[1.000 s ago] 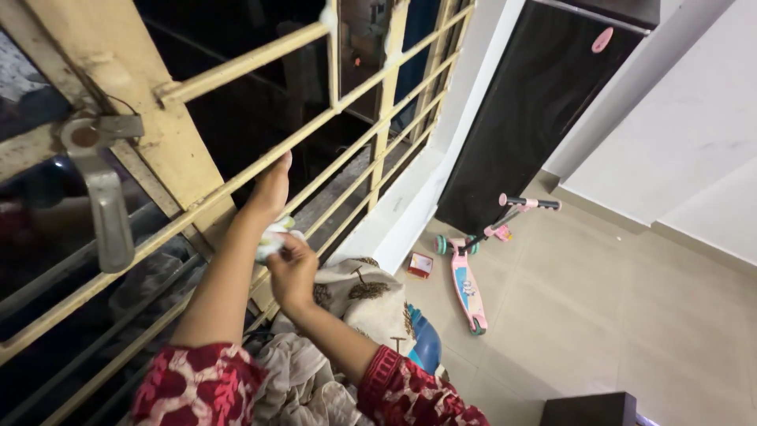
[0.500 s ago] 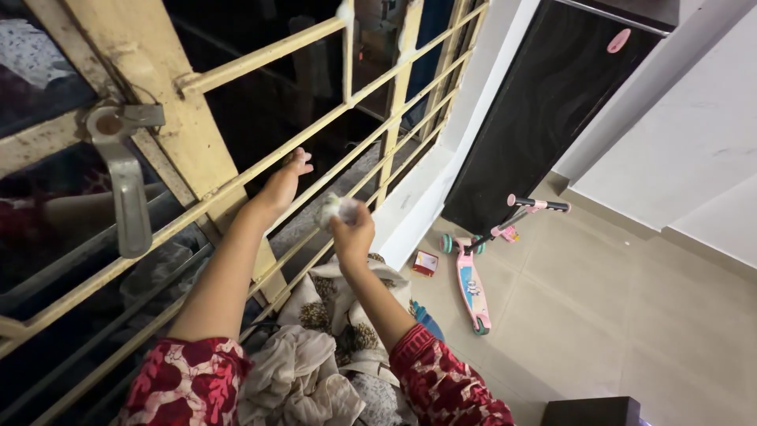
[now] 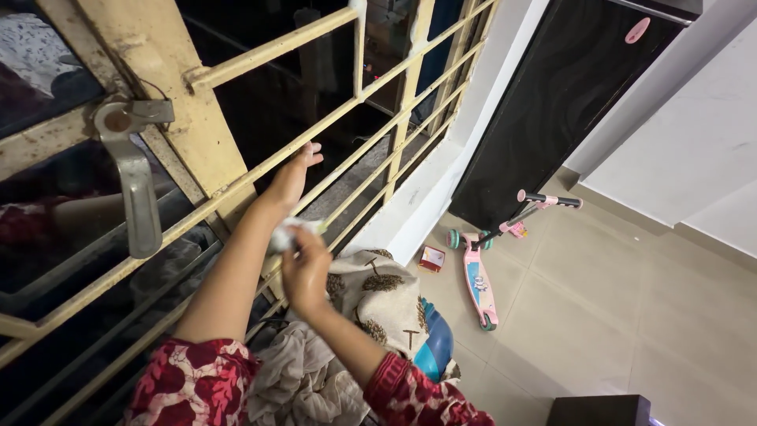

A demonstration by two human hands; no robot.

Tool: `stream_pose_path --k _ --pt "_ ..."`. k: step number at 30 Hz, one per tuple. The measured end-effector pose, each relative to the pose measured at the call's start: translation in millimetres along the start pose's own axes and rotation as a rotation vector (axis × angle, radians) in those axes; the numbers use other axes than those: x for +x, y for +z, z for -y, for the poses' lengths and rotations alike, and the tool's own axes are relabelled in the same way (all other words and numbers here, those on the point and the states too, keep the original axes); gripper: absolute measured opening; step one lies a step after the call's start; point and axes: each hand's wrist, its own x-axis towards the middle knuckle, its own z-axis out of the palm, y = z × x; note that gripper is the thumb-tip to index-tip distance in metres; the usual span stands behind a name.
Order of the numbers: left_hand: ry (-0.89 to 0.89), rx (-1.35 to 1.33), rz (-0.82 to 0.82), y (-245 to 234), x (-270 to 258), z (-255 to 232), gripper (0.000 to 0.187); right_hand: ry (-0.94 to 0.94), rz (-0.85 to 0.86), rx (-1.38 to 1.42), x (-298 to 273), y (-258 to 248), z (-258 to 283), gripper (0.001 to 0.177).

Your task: The person scrubs the metal window grille with a soapy sponge, then wipes the grille with a cloth. The person works on the vertical and horizontal bars of the grille, moving from one section to another.

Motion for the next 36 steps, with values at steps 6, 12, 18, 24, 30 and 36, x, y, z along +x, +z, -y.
stream_pose_path --k 6,12,18,24,30,36 --pt "0.103 -0.075 0.049 -3 -2 10 0.072 -0.086 0.003 0.071 10 -1 -10 0.032" --pt "0.053 -0.061 0.051 -6 1 18 0.072 0.213 0.006 0.255 49 -8 -34 0.032" --pt "0.176 -0.144 0.052 -1 21 26 0.067 -0.173 -0.137 -0.053 12 4 -19 0.030" --pt "0.124 -0.117 0.020 -2 16 32 0.068 0.138 -0.042 0.166 9 11 -31 0.031" --pt "0.122 -0.127 0.036 -1 23 36 0.069 0.404 -0.211 0.263 62 3 -41 0.030" --pt "0.231 -0.167 -0.011 8 50 46 0.069 0.329 -0.059 0.347 1 20 -36 0.030"
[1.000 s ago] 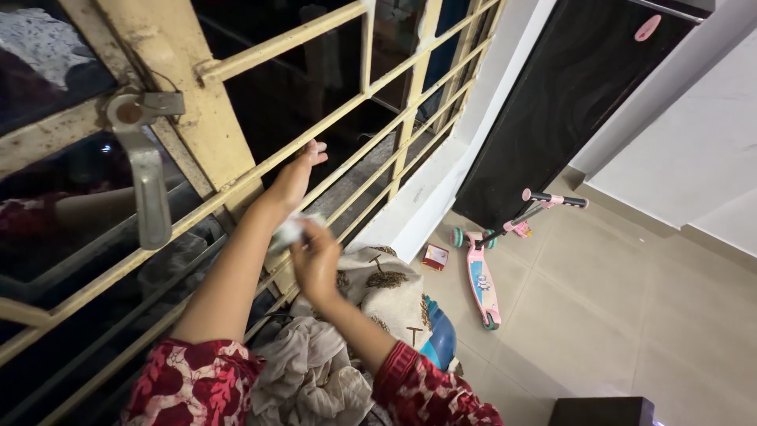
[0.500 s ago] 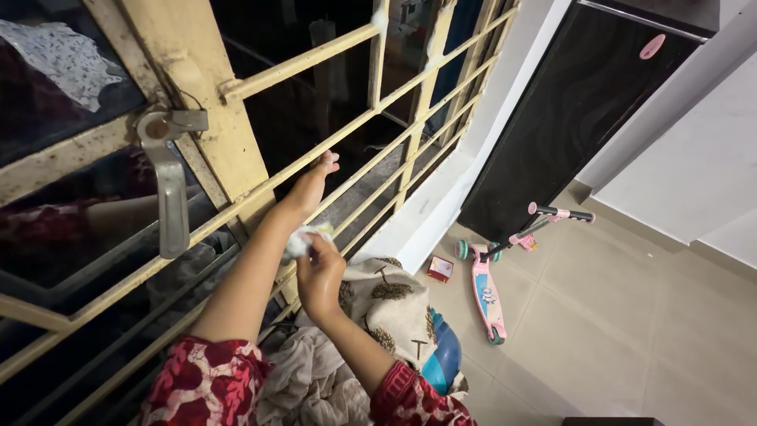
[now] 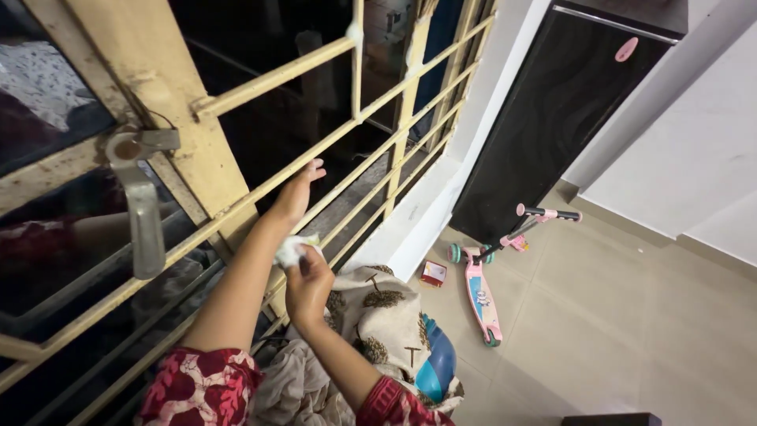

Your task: The person scrubs the metal window grille with a soapy sponge, then wipes the grille with a cloth. The person works on the vertical and horizontal bars of the grille, moving from one section to another.

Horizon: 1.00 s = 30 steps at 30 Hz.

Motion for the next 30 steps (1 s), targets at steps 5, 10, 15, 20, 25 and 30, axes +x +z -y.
stream_pose_path --k 5,10,15,20,25,30 --pt "-0.085 0.024 -0.016 -5 -22 -11 0.070 -0.107 -0.053 0.095 39 -10 -2 0.025" --pt "-0.087 0.058 0.005 -1 -17 -21 0.071 0.015 -0.085 0.033 36 -7 -1 0.028" --pt "-0.119 0.106 0.001 3 -11 -18 0.071 -0.178 0.095 0.085 -4 -7 -7 0.027" --pt "-0.077 0.054 0.005 -2 -29 -22 0.071 0.012 0.028 0.239 26 -11 -10 0.033" --pt "-0.208 0.112 -0.003 8 -22 -35 0.072 -0.127 0.191 0.136 40 -27 -4 0.032" --pt "-0.015 0.318 0.038 17 -42 -53 0.065 -0.011 0.218 -0.259 23 -67 4 0.028"
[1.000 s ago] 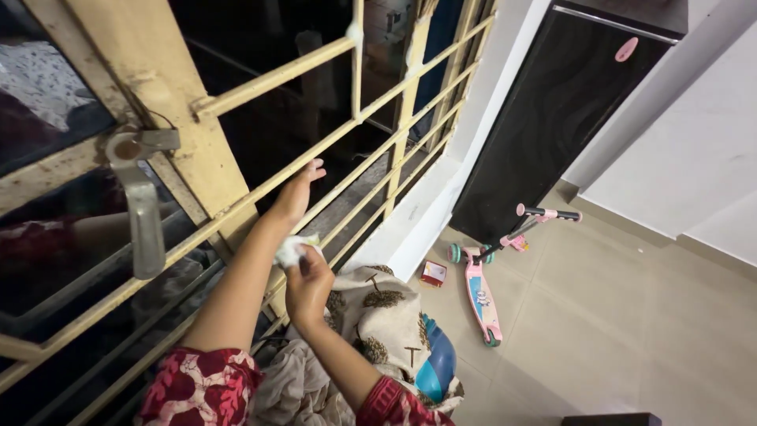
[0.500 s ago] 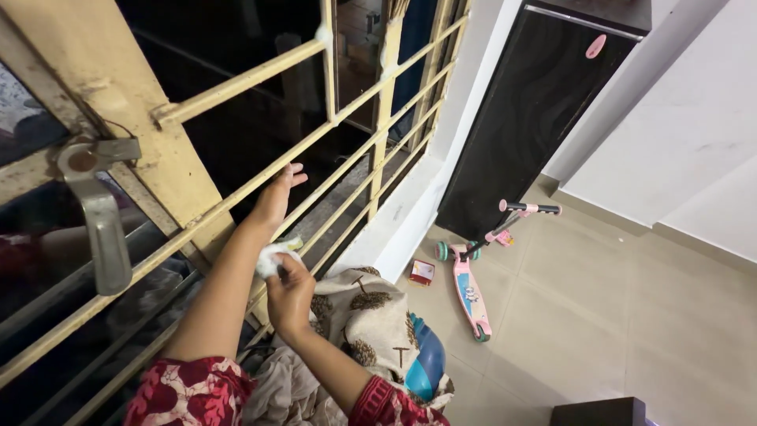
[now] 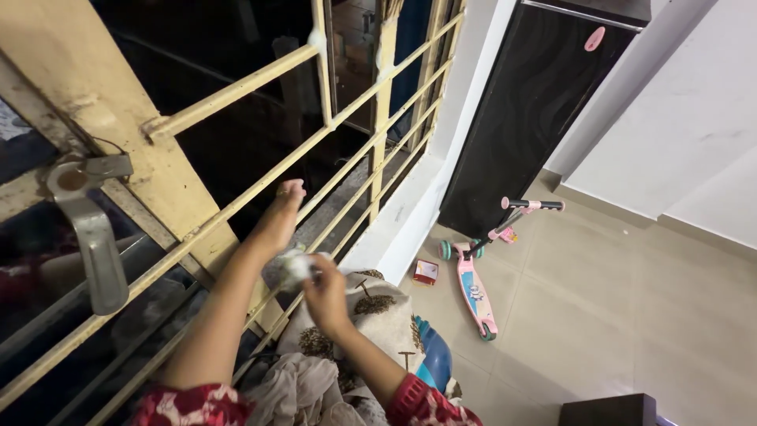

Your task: The person scrubs the metal window grille with a soapy sponge, then wipes the grille with a cloth. The person works on the vertical and horizontal bars of the grille, moving from one section to another.

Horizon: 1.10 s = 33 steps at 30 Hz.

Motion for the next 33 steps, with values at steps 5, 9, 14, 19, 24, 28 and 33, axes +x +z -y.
stream_pose_path --k 5,9,14,19,24,28,33 --pt "0.442 0.632 -0.158 9 -43 -26 0.039 -0.262 -0.277 -0.269 9 -25 -3 0.025" --pt "0.621 0.689 -0.148 26 -58 -38 0.029 -0.662 -0.197 -0.457 17 -14 -5 0.041" --pt "0.544 0.567 -0.135 23 -67 -23 0.029 -0.859 -0.026 -0.568 9 -11 -22 0.066" --pt "0.675 0.638 -0.093 33 -58 4 0.030 -0.751 0.270 -0.524 -2 -1 -45 0.059" --pt "0.534 0.594 0.032 44 -46 28 0.035 0.054 0.079 0.016 33 10 -66 0.031" --pt "0.171 0.480 0.048 38 -46 41 0.047 -0.525 -0.155 -0.546 118 -34 -89 0.035" --pt "-0.076 0.522 0.039 47 -38 56 0.064 -0.418 -0.209 -0.682 190 -60 -94 0.028"
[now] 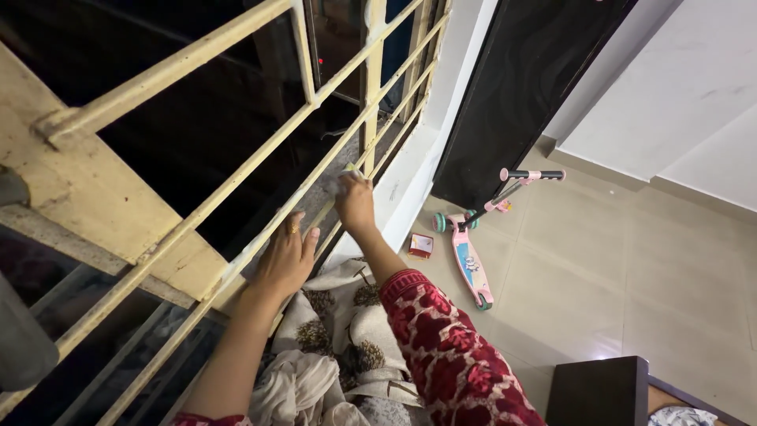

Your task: The person scrubs the metal window grille with a soapy sponge, then wipes the grille with a cloth. The person works on the vertical and horizontal bars of the grille, moving from one section to another.

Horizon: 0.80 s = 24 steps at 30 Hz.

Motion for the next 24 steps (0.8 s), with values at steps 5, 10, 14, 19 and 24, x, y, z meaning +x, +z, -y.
stream_pose_path --k 5,10,14,19,24 --pt "-0.023 -0.036 -0.078 36 26 25 0.069 0.071 0.057 0.085 -44 5 29 0.033" --pt "-0.161 -0.163 -0.147 61 40 46 0.068 0.029 0.080 0.224 -78 5 39 0.029" --pt "-0.220 -0.208 -0.178 56 40 47 0.071 0.186 0.022 0.212 -32 13 7 0.033" --pt "-0.326 -0.177 -0.154 41 33 29 0.069 0.446 -0.008 0.148 36 17 -42 0.027" --pt "-0.453 -0.166 -0.156 22 29 0 0.063 0.496 -0.245 0.097 59 20 -50 0.053"
